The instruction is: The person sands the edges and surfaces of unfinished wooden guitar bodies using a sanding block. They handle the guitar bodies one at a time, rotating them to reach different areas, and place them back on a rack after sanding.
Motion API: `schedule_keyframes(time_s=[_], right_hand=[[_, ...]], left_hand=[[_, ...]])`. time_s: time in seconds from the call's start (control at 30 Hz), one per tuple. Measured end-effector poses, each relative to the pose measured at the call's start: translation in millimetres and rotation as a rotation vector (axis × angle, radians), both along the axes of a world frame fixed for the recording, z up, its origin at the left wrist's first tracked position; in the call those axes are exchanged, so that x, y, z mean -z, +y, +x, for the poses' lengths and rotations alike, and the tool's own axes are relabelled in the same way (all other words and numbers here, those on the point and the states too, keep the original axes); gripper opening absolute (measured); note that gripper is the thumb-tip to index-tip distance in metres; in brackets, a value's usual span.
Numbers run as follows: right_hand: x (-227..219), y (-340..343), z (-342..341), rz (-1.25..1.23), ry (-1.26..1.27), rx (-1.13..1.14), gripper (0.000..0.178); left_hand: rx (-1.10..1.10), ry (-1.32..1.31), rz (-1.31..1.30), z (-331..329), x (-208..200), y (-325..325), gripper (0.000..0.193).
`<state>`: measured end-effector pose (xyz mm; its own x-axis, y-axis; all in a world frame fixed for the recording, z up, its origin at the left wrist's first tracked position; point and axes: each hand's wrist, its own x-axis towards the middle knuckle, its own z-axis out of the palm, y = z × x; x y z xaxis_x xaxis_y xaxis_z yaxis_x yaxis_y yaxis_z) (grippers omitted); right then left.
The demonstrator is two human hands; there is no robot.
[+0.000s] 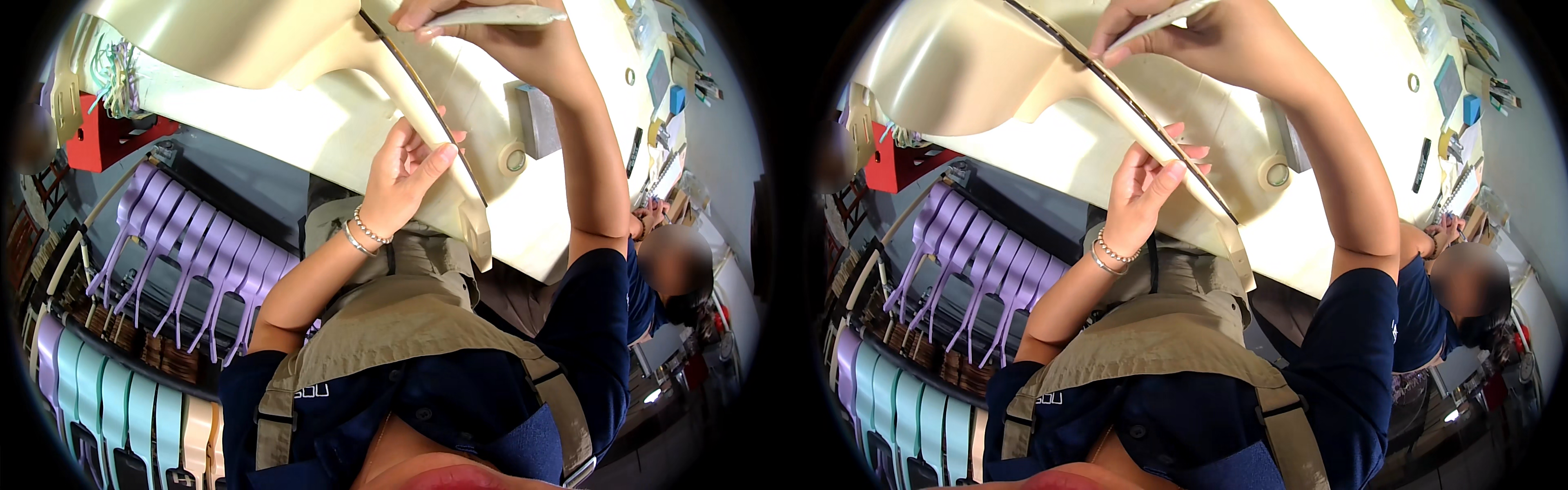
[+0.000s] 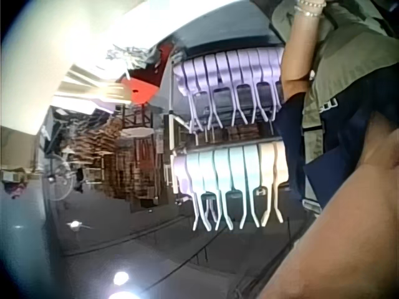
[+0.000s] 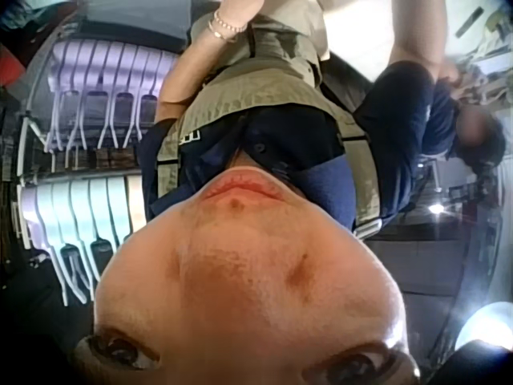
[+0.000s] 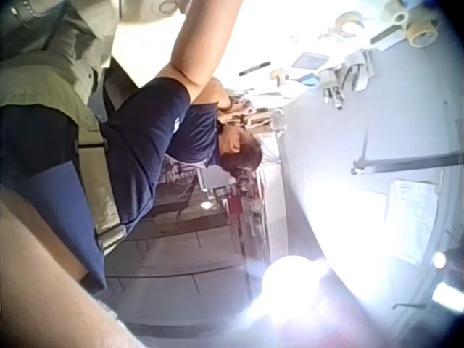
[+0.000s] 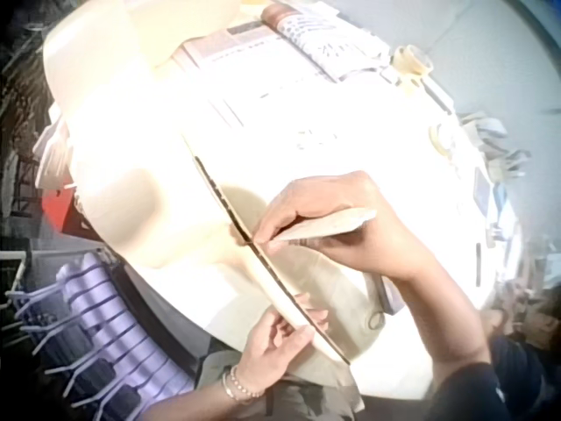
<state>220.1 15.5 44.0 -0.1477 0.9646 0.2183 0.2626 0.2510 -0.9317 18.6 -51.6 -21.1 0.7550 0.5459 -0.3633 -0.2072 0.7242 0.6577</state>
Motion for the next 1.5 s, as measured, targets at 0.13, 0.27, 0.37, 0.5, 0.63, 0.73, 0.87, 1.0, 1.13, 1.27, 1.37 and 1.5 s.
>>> schedule_keyframes(time_s=[0.13,0.27,0.37,0.5,0.63,0.73,0.87,1.0,1.13,1.27,1.37,1.5], right_hand=[[-8.5,-2.1,-2.3,-0.017,-0.047,0.021,0.016],[-8.7,-22.7,-1.9,-0.052,-0.056,0.032,0.015],[-8.8,-24.3,-4.0,-0.055,-0.018,0.047,0.015],[-9.8,-13.1,-6.1,-0.005,-0.117,0.050,0.016],[-9.8,-24.8,-6.9,-0.041,-0.117,0.043,0.014],[-14.2,-45.5,-6.1,-0.102,-0.161,0.013,0.013],[-11.9,-53.6,-4.1,-0.131,-0.182,0.016,0.012],[2.3,-49.1,-1.4,-0.029,-0.182,-0.022,0.020],[-1.5,-69.8,-7.3,-0.026,-0.208,0.003,0.018],[-0.3,-99.2,-9.0,-0.075,-0.204,0.034,0.019],[2.7,-98.8,-9.7,-0.027,-0.202,0.052,0.019],[-1.3,-92.5,-13.5,0.043,-0.130,0.090,0.018]], left_hand=[[-0.004,0.004,0.007,0.2,-0.5,0.8,0.038],[0.021,0.015,-0.028,-0.8,-0.2,1.3,0.041],[0.034,0.018,-0.032,0.5,-1.2,-2.8,0.051],[0.192,0.085,0.061,-8.0,-2.4,-27.7,0.067],[0.270,0.126,0.109,-11.5,-3.4,-48.4,0.070],[0.262,0.119,0.087,-11.6,-2.4,-52.0,0.071],[0.260,0.120,0.079,-10.6,-3.4,-52.0,0.071],[0.261,0.147,0.137,-10.0,-3.6,-55.7,0.074],[0.260,0.145,0.138,-9.3,-2.2,-54.6,0.077],[0.264,0.143,0.130,-8.1,-0.5,-54.0,0.079],[0.252,0.149,0.130,-8.5,-2.9,-55.8,0.079],[0.281,0.220,0.223,-6.3,-11.2,-53.7,0.074]])
